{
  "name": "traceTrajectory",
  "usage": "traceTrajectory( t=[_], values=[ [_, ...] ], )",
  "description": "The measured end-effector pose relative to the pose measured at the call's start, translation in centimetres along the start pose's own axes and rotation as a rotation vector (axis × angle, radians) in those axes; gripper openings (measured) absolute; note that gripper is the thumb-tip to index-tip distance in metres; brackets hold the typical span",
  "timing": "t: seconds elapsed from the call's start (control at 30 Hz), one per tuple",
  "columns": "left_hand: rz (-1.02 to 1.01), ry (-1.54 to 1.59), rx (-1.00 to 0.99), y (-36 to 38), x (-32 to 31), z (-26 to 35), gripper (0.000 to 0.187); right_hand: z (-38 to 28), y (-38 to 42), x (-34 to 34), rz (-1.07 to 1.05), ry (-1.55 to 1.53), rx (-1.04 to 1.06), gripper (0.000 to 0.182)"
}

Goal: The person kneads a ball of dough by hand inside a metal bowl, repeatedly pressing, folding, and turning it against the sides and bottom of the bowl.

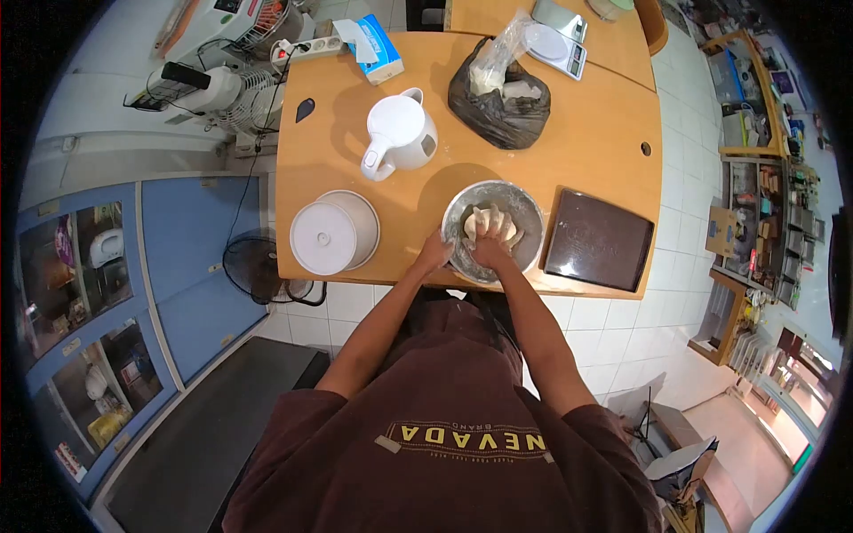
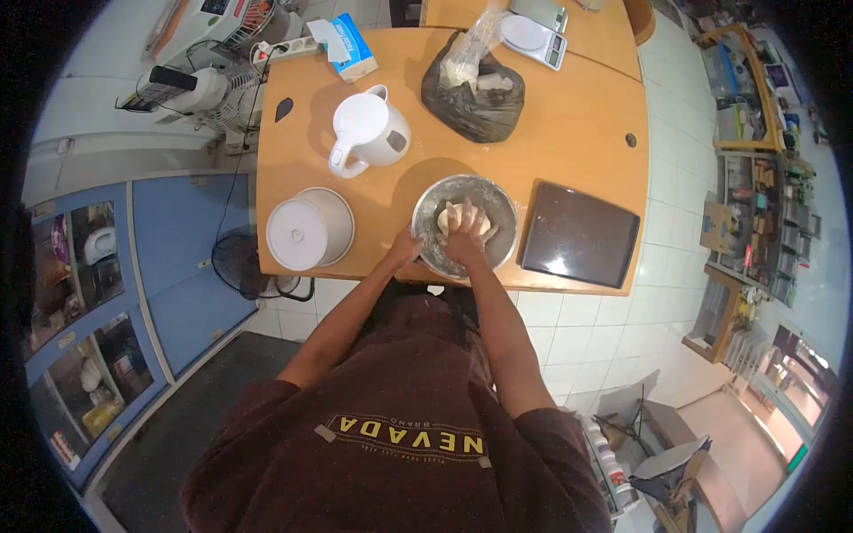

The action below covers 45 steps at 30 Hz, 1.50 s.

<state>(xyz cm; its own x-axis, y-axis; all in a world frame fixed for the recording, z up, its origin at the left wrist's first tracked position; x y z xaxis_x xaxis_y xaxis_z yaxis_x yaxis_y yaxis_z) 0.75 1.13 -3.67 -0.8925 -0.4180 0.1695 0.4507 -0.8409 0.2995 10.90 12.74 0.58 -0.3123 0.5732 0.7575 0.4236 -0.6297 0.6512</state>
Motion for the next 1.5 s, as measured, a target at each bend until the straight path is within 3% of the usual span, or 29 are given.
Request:
traceTrajectory(
  t=[0.1,0.2,0.33,0.4,0.43,0.53,0.63,0.73,0.83,0.93,1.13,1.2,1.33,1.4,1.5],
  values=[
    [0.056,0.247,0.094,0.8,0.0,1.2,0.055,0.1,-2.2,0.1,-0.176,-0.068,-0.054,0.101],
    [0.037,0.214,0.095,0.0,-0.7,-3.4,0.054,0.9,-6.3,-2.3,0.01,-0.029,0.048,0.103],
    [0.043,0.207,0.085,0.1,-0.2,-2.3,0.053,0.9,-4.4,2.9,0.065,-0.389,-0.111,0.089],
    [0.026,-0.005,0.05,0.4,0.9,0.5,0.052,1.7,-4.6,3.0,0.0,-0.674,-0.158,0.083],
    [0.029,-0.02,0.028,0.3,0.9,0.2,0.052,1.5,-3.7,3.8,0.12,-0.71,-0.057,0.08],
    [0.032,-0.041,-0.019,0.0,1.0,-0.7,0.051,0.7,-2.0,4.7,0.178,-0.419,-0.017,0.074],
    [0.004,-0.04,-0.04,-0.1,0.9,-0.7,0.052,0.3,-0.8,5.0,0.1,-0.382,-0.08,0.07],
    [0.002,-0.058,-0.086,0.0,1.2,1.0,0.053,1.0,-3.3,2.9,0.242,-0.408,0.084,0.07],
    [0.021,-0.041,-0.11,0.3,1.2,1.2,0.052,0.9,-4.8,1.8,0.017,-0.381,0.178,0.073],
    [-0.037,-0.088,-0.022,-0.3,1.1,-0.6,0.052,0.1,-2.7,2.6,0.243,-0.239,0.294,0.076],
    [0.018,0.044,-0.008,-0.6,0.7,-1.9,0.053,0.0,1.3,3.4,-0.027,-0.2,0.298,0.083],
    [0.006,0.072,0.068,-0.4,0.7,-1.6,0.053,-0.5,2.6,3.0,0.046,-0.133,0.296,0.087],
    [0.032,-0.06,-0.007,0.2,1.3,1.3,0.054,-1.1,4.1,1.6,0.298,0.024,0.301,0.095],
    [0.046,-0.082,-0.075,0.1,1.3,1.1,0.053,-1.0,4.6,0.8,0.337,0.027,0.269,0.096],
    [0.013,-0.055,0.027,0.2,1.2,0.5,0.053,-0.7,5.2,-0.1,0.255,0.013,0.222,0.097]
  ],
)
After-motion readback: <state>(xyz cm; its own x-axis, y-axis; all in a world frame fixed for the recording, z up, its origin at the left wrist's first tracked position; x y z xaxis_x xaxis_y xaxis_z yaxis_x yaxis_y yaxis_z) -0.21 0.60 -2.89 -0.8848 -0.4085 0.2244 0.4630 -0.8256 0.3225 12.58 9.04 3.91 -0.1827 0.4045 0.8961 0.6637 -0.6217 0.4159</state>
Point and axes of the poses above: each hand's wrist, its own y-axis away from the middle knuckle, its own x-axis out of the back of the hand, z = x × y, the point moved 6 cm from there along -y, towards the middle knuckle, and after that the axes turned 12 degrees about -x, right-handed, at the moved point
